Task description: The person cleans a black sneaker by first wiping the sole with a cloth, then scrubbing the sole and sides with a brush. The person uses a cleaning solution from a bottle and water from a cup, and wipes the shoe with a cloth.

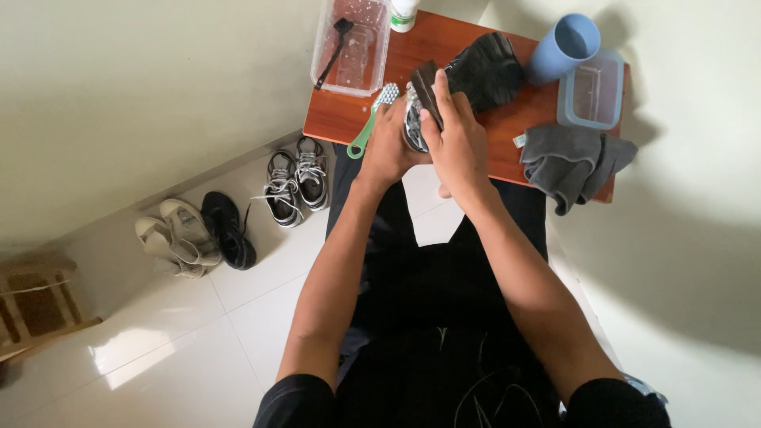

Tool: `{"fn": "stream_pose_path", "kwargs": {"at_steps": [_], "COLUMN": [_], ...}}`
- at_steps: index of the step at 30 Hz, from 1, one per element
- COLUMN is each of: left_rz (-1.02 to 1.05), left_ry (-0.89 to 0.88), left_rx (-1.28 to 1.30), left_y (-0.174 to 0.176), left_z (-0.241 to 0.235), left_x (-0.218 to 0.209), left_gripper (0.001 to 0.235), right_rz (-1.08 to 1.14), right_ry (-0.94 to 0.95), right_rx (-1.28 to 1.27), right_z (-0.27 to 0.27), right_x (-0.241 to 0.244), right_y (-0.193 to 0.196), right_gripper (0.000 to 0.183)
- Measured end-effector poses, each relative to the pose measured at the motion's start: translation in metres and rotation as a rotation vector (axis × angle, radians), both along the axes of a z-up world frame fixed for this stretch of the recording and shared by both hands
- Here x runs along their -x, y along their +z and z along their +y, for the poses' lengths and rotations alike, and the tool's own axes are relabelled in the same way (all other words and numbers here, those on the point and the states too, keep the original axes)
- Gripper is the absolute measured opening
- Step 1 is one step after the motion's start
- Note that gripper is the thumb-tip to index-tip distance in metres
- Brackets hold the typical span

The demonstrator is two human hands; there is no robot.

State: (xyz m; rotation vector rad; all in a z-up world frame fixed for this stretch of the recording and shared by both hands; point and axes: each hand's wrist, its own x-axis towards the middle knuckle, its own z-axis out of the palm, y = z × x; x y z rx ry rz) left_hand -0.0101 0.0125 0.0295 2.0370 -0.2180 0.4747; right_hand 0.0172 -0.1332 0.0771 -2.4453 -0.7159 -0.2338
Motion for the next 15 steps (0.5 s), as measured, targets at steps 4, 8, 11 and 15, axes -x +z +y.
{"fn": "stream_pose_path", "kwargs": {"at_steps": [4, 8, 11, 15], "left_rz": [0.105, 0.104, 0.123, 0.123], "left_ry": [0.108, 0.074, 0.102, 0.119], "left_rx": [-0.013, 0.026, 0.024, -0.019], "left_y": [-0.001, 0.011, 0.012, -0.03], "left_z": [-0.003, -0.006, -0.008, -0.013], "left_x": [-0.004, -0.002, -0.003, -0.013], "left_gripper": [0.113, 0.109, 0.106, 0.104], "right_rz": [-0.11, -0.156, -0.186, -0.317], "right_ry": [0.042, 0.08, 0.1, 0.119], "right_rx": [-0.032, -0.008, 0.024, 0.047], "right_z": [-0.025, -0.06, -0.06, -0.029], "right_x": [0.033, 0.061, 0.056, 0.027], "right_y": [-0.007, -0.016, -0.008, -0.007], "right_gripper": [0.056, 0.057, 0.057, 0.057]}}
